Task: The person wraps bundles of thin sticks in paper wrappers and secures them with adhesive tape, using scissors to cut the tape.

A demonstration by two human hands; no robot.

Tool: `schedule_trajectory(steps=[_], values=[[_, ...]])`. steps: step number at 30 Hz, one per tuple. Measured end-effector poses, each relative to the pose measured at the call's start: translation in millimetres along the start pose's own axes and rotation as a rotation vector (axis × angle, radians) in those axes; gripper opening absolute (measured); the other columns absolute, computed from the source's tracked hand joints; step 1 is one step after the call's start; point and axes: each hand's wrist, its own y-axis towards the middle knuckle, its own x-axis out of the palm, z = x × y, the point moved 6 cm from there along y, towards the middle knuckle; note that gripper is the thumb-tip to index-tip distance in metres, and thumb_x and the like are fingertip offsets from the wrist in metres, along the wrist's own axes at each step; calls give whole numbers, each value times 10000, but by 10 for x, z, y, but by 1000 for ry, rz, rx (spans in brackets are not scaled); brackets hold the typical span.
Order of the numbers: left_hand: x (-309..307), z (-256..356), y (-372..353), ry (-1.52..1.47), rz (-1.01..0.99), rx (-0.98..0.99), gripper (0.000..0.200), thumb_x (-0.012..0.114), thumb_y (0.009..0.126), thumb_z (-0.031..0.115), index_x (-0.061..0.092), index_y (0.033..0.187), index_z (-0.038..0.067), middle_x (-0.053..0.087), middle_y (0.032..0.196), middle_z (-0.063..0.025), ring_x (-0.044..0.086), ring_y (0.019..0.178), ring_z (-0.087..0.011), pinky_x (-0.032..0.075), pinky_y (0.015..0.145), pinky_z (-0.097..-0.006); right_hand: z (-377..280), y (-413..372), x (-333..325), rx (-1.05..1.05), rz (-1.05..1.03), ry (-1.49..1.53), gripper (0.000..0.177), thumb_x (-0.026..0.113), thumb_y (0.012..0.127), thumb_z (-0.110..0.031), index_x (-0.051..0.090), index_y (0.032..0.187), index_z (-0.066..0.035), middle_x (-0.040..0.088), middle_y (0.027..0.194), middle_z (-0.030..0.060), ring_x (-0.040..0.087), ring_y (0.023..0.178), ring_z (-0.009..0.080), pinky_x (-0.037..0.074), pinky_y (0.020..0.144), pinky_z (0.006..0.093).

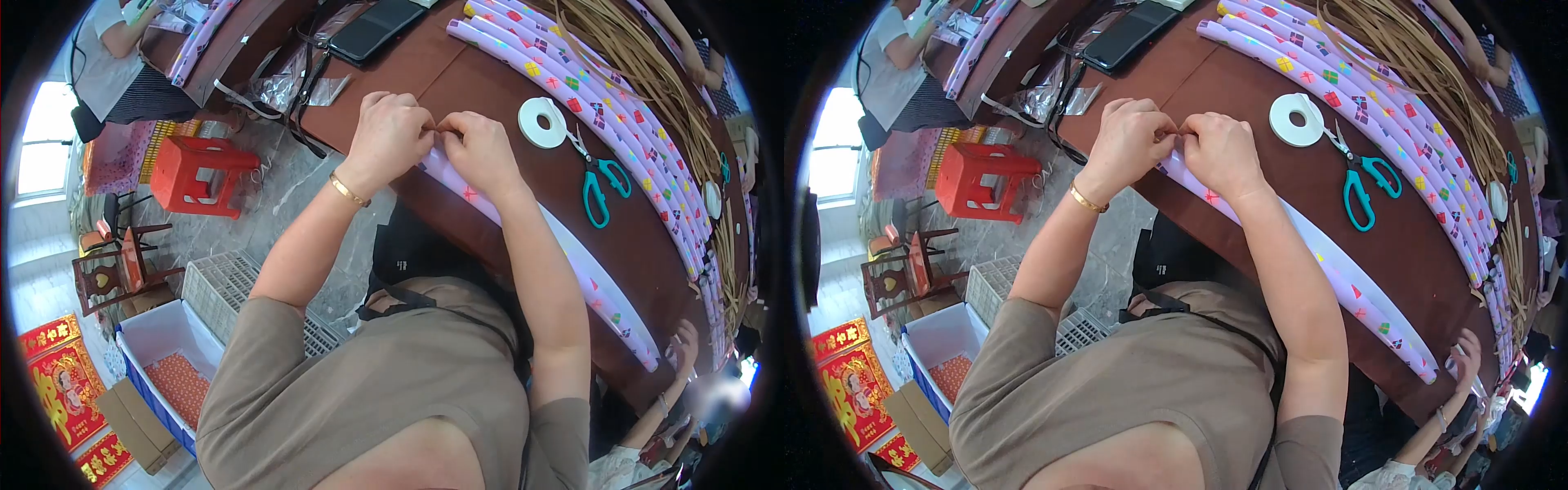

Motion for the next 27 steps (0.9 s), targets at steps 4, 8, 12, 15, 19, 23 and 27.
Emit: schedule_trajectory(steps=[4, 8, 12, 15, 19, 23, 27], values=[[22, -68, -16, -38, 8, -6, 117, 689, 780, 164, 749, 809, 68, 646, 771, -55, 641, 832, -242, 430, 916, -401, 6, -3, 4, -8, 19, 13, 139, 623, 842, -108, 699, 902, -8, 697, 911, 165, 673, 866, 354, 527, 797, 425], [-8, -99, -22, -100, 9, -23, 124, 702, 775, 179, 750, 800, 67, 642, 748, -54, 638, 791, -239, 445, 872, -385, -8, -4, -17, -6, 18, 17, 142, 620, 843, -109, 699, 906, -9, 696, 915, 167, 672, 868, 355, 527, 798, 427], [-15, -70, -14, -72, 38, 37, 124, 709, 768, 185, 754, 796, 73, 645, 751, -52, 636, 783, -238, 446, 872, -383, 1, -5, -6, 6, 1, 18, 145, 616, 840, -105, 700, 912, -12, 694, 930, 172, 670, 880, 356, 527, 803, 429], [8, -33, 2, -31, 28, 16, 113, 706, 753, 173, 750, 780, 72, 649, 751, -54, 638, 791, -235, 440, 887, -383, 5, -9, -5, -3, 8, 11, 145, 617, 839, -105, 699, 913, -11, 693, 932, 173, 669, 884, 358, 526, 807, 430], [34, -42, -1, -67, 64, 14, 106, 696, 737, 156, 740, 756, 62, 654, 741, -61, 640, 767, -245, 456, 862, -381, 12, -12, -1, -25, 26, -3, 146, 618, 836, -105, 699, 913, -9, 693, 931, 173, 669, 881, 359, 526, 809, 429], [13, -105, -11, -201, 88, -44, 118, 687, 727, 140, 735, 764, 38, 654, 728, -91, 648, 730, -274, 503, 741, -382, 11, -8, -1, -17, 17, 14, 149, 615, 837, -103, 701, 915, -9, 695, 933, 171, 672, 882, 355, 528, 810, 424], [-12, -192, -35, -291, 39, -175, 131, 700, 756, 144, 741, 809, 32, 664, 758, -114, 655, 726, -270, 515, 668, -357, -5, -11, -17, -4, 11, 32, 156, 608, 843, -104, 705, 923, -12, 700, 939, 167, 677, 890, 347, 529, 815, 418]])
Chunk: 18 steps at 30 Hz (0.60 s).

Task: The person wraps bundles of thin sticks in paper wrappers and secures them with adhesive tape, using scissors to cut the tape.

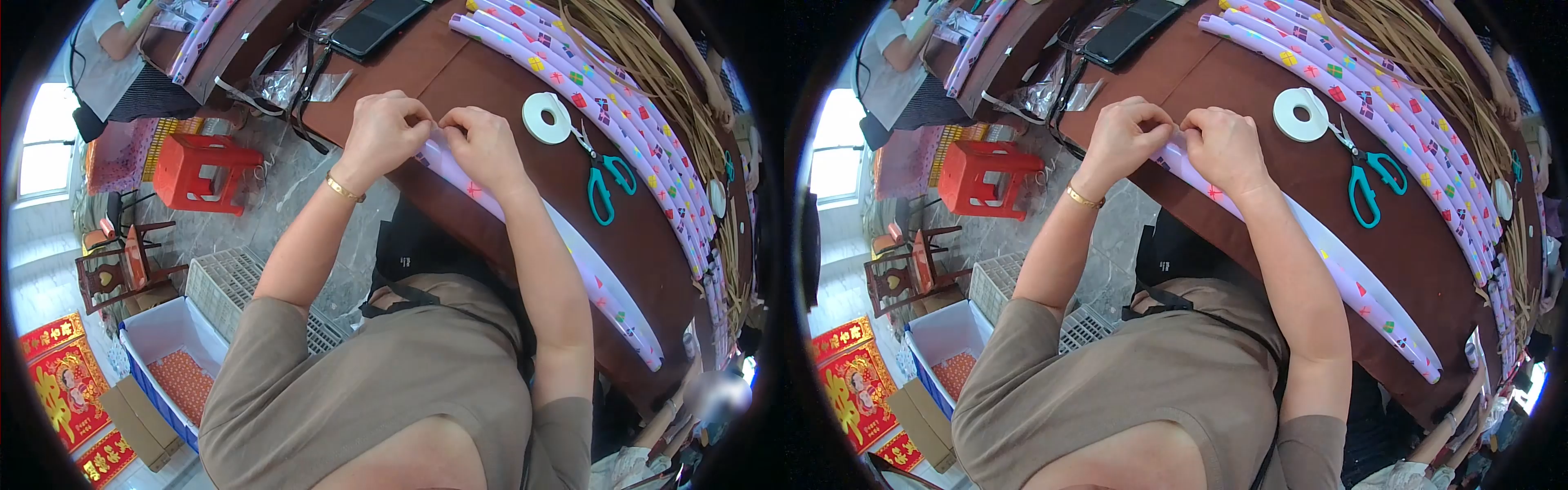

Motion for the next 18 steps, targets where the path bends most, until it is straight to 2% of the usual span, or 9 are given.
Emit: schedule_trajectory(steps=[4, 6, 7, 9, 10, 11, 14, 18], values=[[-71, -124, -22, 10, 63, -49, 165, 705, 807, 163, 739, 890, 24, 674, 822, -114, 655, 725, -247, 519, 678, -339, 3, -4, 4, 3, 20, 6, 166, 599, 857, -112, 707, 932, -11, 702, 947, 166, 678, 897, 345, 529, 820, 416], [-140, -233, -27, 54, 191, -26, 293, 716, 832, 150, 703, 1097, 28, 691, 909, -97, 660, 745, -193, 531, 689, -314, -3, -8, -2, 6, 32, 11, 167, 600, 863, -124, 710, 922, -13, 703, 935, 166, 680, 889, 344, 529, 823, 416], [-144, -259, -42, 57, 196, -27, 293, 716, 832, 150, 703, 1097, 28, 691, 909, -97, 660, 745, -193, 531, 689, -314, -13, -10, -11, 12, 44, 11, 171, 601, 868, -136, 713, 913, -15, 703, 922, 166, 681, 880, 343, 530, 826, 416], [-72, -347, -58, -184, 53, -142, 460, 732, 830, 119, 621, 1268, 29, 700, 976, -88, 654, 774, -144, 537, 703, -287, -62, -7, -25, 33, 28, -31, 176, 616, 870, -168, 719, 892, -27, 704, 898, 161, 684, 864, 339, 530, 812, 420], [-46, -321, -56, -189, -42, -169, 560, 745, 813, 85, 567, 1341, 32, 704, 1000, -81, 633, 785, -105, 532, 703, -262, -79, 2, -31, 57, 13, -74, 187, 631, 871, -199, 726, 871, -38, 704, 874, 156, 686, 847, 335, 530, 798, 425], [-9, -318, -68, -295, -51, -191, 540, 739, 812, 68, 577, 1325, 21, 703, 973, -70, 621, 777, -96, 526, 698, -253, -99, 14, -30, 46, 15, -78, 187, 631, 871, -199, 726, 871, -38, 704, 874, 156, 686, 847, 335, 530, 798, 425], [59, -316, -52, -344, -50, -223, 523, 717, 819, 49, 577, 1322, 20, 696, 932, -51, 614, 775, -85, 518, 691, -245, -131, 55, -9, 4, 46, -262, 231, 679, 850, -300, 737, 818, -79, 705, 820, 134, 689, 794, 324, 520, 734, 448], [82, -294, -55, -339, -20, -241, 482, 681, 829, 41, 588, 1301, 17, 684, 872, -36, 612, 766, -80, 509, 683, -245, -122, 119, -13, 67, 28, -335, 226, 663, 861, -273, 724, 784, -69, 708, 825, 139, 693, 797, 322, 521, 742, 459]])
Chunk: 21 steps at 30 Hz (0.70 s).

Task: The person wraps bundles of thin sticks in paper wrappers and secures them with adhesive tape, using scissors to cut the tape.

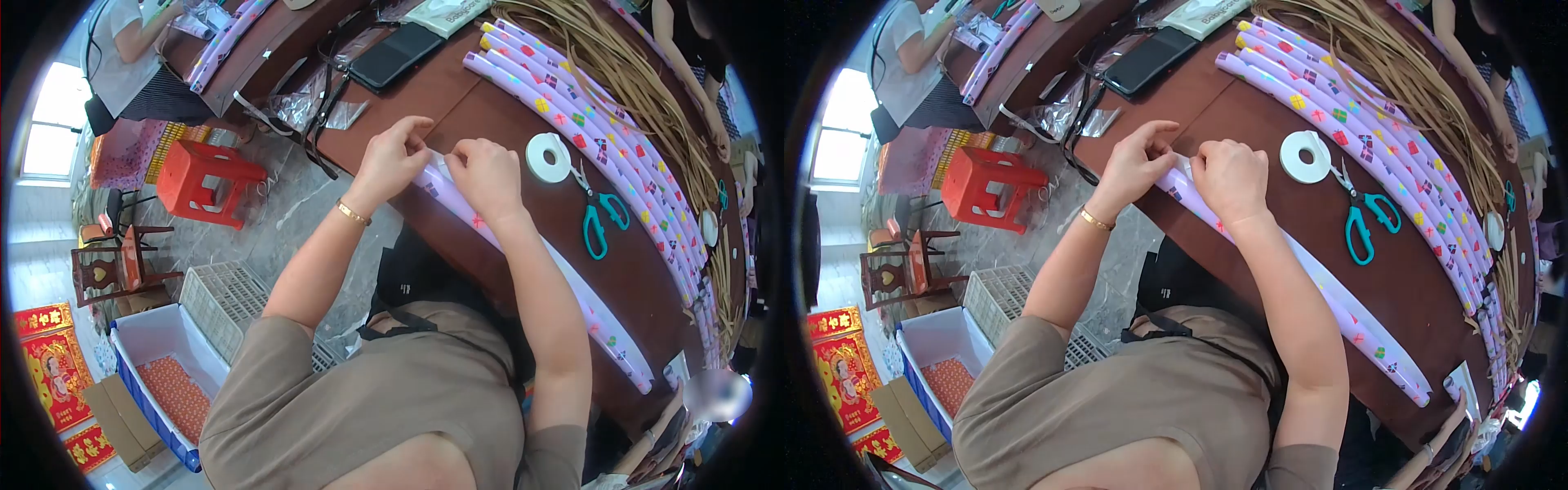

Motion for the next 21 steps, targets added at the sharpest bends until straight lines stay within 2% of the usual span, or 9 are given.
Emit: schedule_trajectory(steps=[6, 8, 9, 11, 12, 15, 17, 21], values=[[-11, 43, -13, -5, 0, -12, 486, 671, 827, 39, 592, 1306, 22, 691, 863, -34, 615, 761, -85, 508, 692, -253, -32, 113, 113, 34, -128, -209, 202, 613, 889, -222, 705, 851, -47, 711, 833, 149, 694, 832, 339, 521, 752, 470], [-12, 40, -14, -8, 3, -16, 510, 675, 826, 47, 584, 1328, 28, 697, 875, -41, 620, 763, -89, 511, 704, -256, -105, 141, 37, -44, 16, -40, 180, 602, 896, -196, 695, 881, -43, 706, 842, 159, 690, 841, 348, 523, 769, 473], [-19, 28, -13, -10, 7, -15, 510, 675, 826, 47, 584, 1328, 28, 697, 875, -41, 620, 763, -89, 511, 704, -256, -111, 166, 40, -47, 17, -43, 180, 602, 896, -196, 695, 881, -43, 706, 842, 159, 690, 841, 348, 523, 769, 473], [-32, -18, -19, -55, -3, -25, 562, 677, 821, 55, 556, 1370, 44, 698, 875, -54, 624, 770, -97, 514, 717, -261, -103, 210, 165, -14, -169, 138, 160, 598, 894, -167, 681, 855, -36, 705, 867, 164, 689, 861, 342, 525, 783, 466], [-59, -11, -29, -58, 1, -28, 562, 677, 821, 55, 556, 1370, 44, 698, 875, -54, 624, 770, -97, 514, 717, -261, -99, 210, 183, -16, -173, 136, 160, 598, 894, -167, 681, 855, -36, 705, 867, 164, 689, 861, 342, 525, 783, 466], [-107, -18, -76, -8, -17, -53, 615, 676, 818, 65, 516, 1412, 56, 694, 884, -58, 628, 785, -104, 517, 728, -265, -84, 179, 201, -92, -79, 160, 129, 610, 879, -137, 660, 821, -33, 698, 852, 157, 683, 857, 339, 523, 777, 460], [-84, -54, -66, -82, -31, -71, 639, 654, 819, 59, 487, 1436, 64, 687, 890, -58, 628, 792, -113, 517, 730, -268, -113, 155, 181, -205, 16, 143, 93, 632, 856, -117, 637, 818, -32, 690, 819, 140, 679, 826, 328, 522, 747, 460], [-46, -37, -47, -17, -25, -49, 629, 632, 820, 47, 488, 1432, 63, 677, 889, -52, 624, 787, -114, 517, 729, -267, -183, 124, 134, -249, 96, 149, 61, 650, 828, -92, 610, 803, -54, 655, 773, 104, 654, 787, 308, 491, 730, 450]])
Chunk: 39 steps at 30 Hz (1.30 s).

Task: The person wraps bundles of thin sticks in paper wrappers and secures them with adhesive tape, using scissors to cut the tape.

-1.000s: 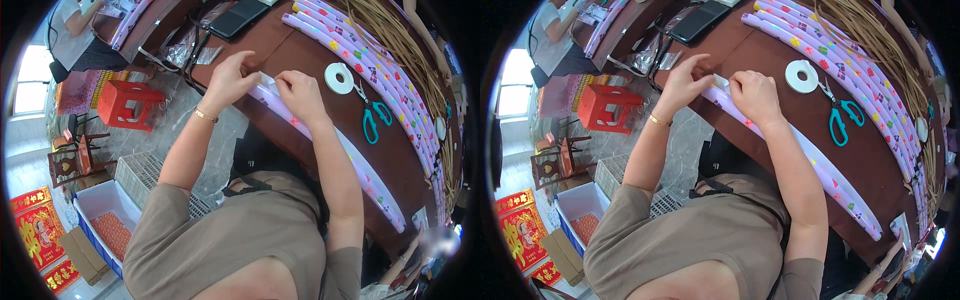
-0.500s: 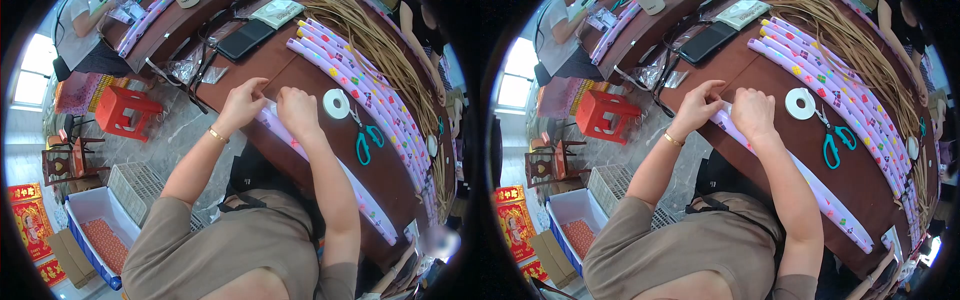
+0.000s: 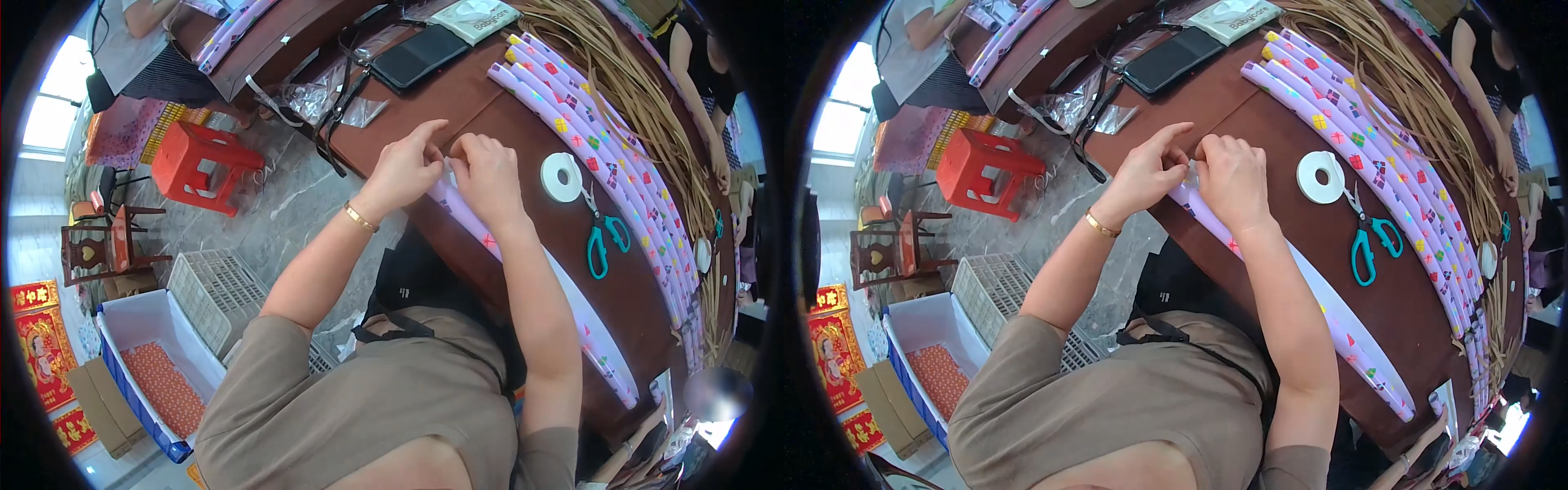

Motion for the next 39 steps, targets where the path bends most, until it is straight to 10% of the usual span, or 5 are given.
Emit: schedule_trajectory(steps=[39], values=[[0, 44, -21, -63, -7, 71, 582, 631, 812, 22, 533, 1384, 67, 701, 893, -66, 643, 764, -125, 528, 714, -280, -57, -37, -24, -9, 22, -94, 48, 678, 783, -99, 636, 760, -89, 641, 753, 57, 637, 782, 267, 459, 724, 419]])
